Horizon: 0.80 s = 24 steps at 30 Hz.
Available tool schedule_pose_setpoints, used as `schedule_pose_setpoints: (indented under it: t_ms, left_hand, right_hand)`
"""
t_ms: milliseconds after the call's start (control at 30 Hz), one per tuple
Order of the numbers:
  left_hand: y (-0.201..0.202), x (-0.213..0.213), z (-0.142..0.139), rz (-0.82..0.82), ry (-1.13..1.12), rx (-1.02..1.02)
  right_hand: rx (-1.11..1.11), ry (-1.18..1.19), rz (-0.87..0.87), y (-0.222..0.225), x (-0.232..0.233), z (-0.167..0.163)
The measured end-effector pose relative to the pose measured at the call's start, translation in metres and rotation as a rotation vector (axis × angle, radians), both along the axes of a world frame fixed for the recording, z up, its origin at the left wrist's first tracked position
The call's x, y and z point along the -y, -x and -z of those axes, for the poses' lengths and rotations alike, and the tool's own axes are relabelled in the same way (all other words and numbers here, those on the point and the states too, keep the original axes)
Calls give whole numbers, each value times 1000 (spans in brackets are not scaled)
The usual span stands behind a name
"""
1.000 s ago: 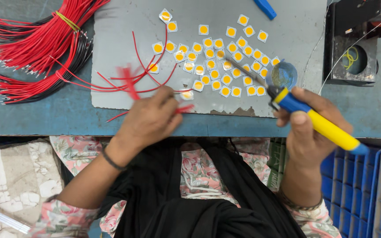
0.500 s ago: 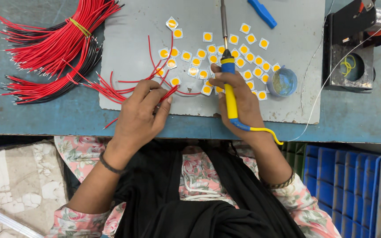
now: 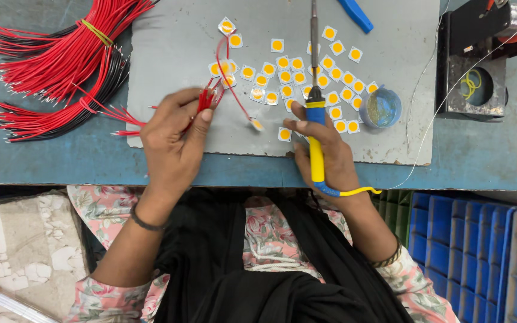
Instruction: The person solders red insulated wires onto the contact pads of small LED chip modules one at a time using a soldering iron, dipping the wire tip in flux before each joint. After soldering a batch, the person uses blue-handled pliers to trim and adjust the finished wired LED chips.
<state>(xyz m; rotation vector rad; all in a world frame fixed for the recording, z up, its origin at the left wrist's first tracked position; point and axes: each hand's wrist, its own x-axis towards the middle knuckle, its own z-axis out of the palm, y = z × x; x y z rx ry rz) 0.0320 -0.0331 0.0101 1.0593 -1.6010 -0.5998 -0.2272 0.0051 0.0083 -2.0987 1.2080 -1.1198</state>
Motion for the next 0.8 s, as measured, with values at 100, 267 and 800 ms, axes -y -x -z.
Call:
schedule_pose_setpoints:
  t_ms: [100, 267, 800]
  left_hand:
    - [2, 2, -3, -20, 95, 38]
    - [7, 0, -7, 169, 6, 53]
    - [32, -5, 3, 338, -262, 158]
  right_hand:
    - [-55, 14, 29, -2, 3, 0]
    - [-274, 148, 123, -1, 3, -2]
    - [-143, 49, 76, -2, -3, 0]
